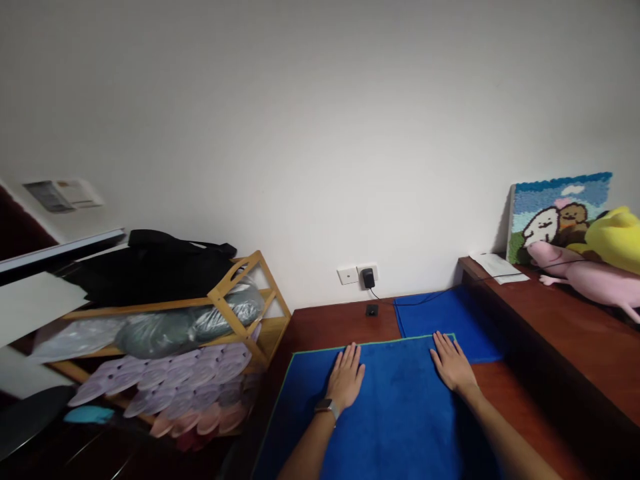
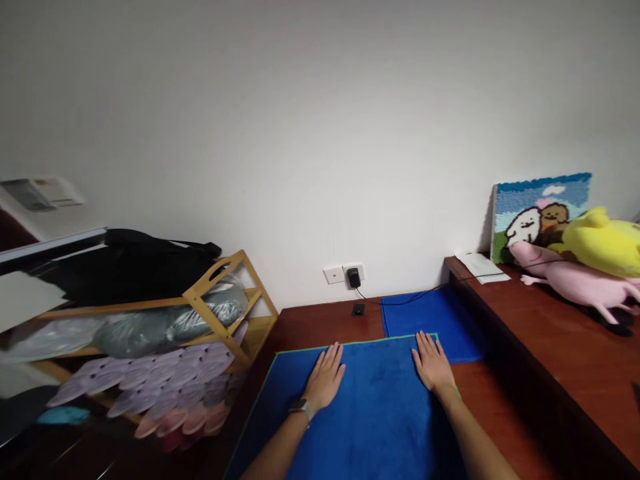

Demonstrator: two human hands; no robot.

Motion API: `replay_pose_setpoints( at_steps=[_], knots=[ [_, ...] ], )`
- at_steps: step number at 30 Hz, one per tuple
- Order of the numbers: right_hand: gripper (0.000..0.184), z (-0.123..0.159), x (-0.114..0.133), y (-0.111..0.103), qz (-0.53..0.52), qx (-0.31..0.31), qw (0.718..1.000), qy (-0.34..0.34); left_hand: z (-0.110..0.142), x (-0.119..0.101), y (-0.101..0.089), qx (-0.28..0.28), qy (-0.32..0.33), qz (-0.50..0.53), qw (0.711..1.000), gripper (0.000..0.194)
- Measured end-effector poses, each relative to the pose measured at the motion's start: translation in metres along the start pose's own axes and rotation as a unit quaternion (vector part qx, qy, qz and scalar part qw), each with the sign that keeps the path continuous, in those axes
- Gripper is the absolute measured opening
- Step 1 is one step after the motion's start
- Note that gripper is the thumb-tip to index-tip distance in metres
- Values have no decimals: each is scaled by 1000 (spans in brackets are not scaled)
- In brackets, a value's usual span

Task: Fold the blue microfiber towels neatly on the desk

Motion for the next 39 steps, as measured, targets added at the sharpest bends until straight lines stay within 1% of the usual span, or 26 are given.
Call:
replay_pose_setpoints(
  at_steps=[3, 4, 5, 6, 8, 12, 14, 15, 17, 20, 23, 25, 26, 27, 29, 31, 32, 33, 34, 35, 36, 37, 39],
  knots=[
    [70, 0, 1, 0, 3, 5, 1000, 0, -11, -14, 13, 15, 4, 25, 1000, 65],
    [70, 0, 1, 0, 4, 7, 1000, 0, -13, -14, 17, 20, 2, 30, 999, 66],
    [70, 0, 1, 0, 4, 8, 1000, 1, -13, -8, 19, 25, -6, 33, 999, 67],
    [70, 0, 1, -1, 5, 8, 1000, 1, -12, 2, 20, 29, -18, 32, 999, 67],
    [71, 0, 1, -1, 7, 9, 1000, 2, -4, 34, 18, 29, -52, 22, 998, 68],
    [72, 1, -2, 2, 4, 9, 1000, 3, 20, 119, 3, 13, -120, -20, 992, 70],
    [72, 2, -3, 5, 3, 7, 1000, 2, 31, 155, -4, 0, -142, -42, 989, 71],
    [72, 2, -4, 7, 4, 5, 1000, 0, 35, 168, -6, -7, -149, -50, 988, 72],
    [72, 2, -5, 10, 5, 2, 1000, -3, 40, 186, -8, -16, -151, -61, 987, 73],
    [72, 2, -7, 10, 13, -1, 1000, -1, 42, 194, -9, -18, -146, -68, 987, 73],
    [70, 1, -5, 4, 19, -4, 1000, -4, 35, 186, -19, -39, -130, -79, 988, 72],
    [69, 0, -2, 0, 20, -2, 1000, -9, 27, 169, -31, -75, -124, -78, 986, 69],
    [69, 0, -1, -2, 21, 0, 1000, -11, 24, 156, -36, -93, -120, -72, 986, 68],
    [69, 0, 0, -4, 20, 1, 1000, -11, 21, 138, -39, -105, -114, -61, 986, 67],
    [69, 0, 0, -6, 19, 1, 1000, -9, 17, 91, -37, -105, -77, -31, 991, 65],
    [69, 1, 0, -6, 16, -2, 1000, -7, 18, 33, -26, -80, -4, 4, 997, 65],
    [69, 1, -1, -6, 15, -2, 1000, -6, 20, 7, -20, -66, 30, 18, 997, 65],
    [69, 1, -1, -6, 15, -2, 1000, -5, 22, -12, -13, -49, 51, 29, 997, 66],
    [69, 1, -1, -5, 15, -2, 1000, -5, 25, -23, -7, -33, 57, 35, 997, 66],
    [70, 2, -1, -5, 15, -2, 1000, -4, 27, -26, -2, -17, 48, 38, 998, 66],
    [70, 2, -1, -5, 15, -1, 1000, -2, 31, -21, 2, -4, 27, 36, 999, 67],
    [71, 2, -1, -5, 15, 1, 1000, -2, 36, -8, 3, 7, 1, 30, 1000, 67],
    [71, 2, -1, -6, 15, 4, 1000, 0, 53, 29, 0, 15, -45, 11, 999, 68]
  ],
)
Point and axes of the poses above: each hand's wrist, its own z-axis away from the middle knuckle, its own y-axis out of the palm, x = y × z, the point moved 9 cm from there along -z, towards the middle knuckle, and after that the axes turned 11 degrees about -x, right-handed, at the moved point
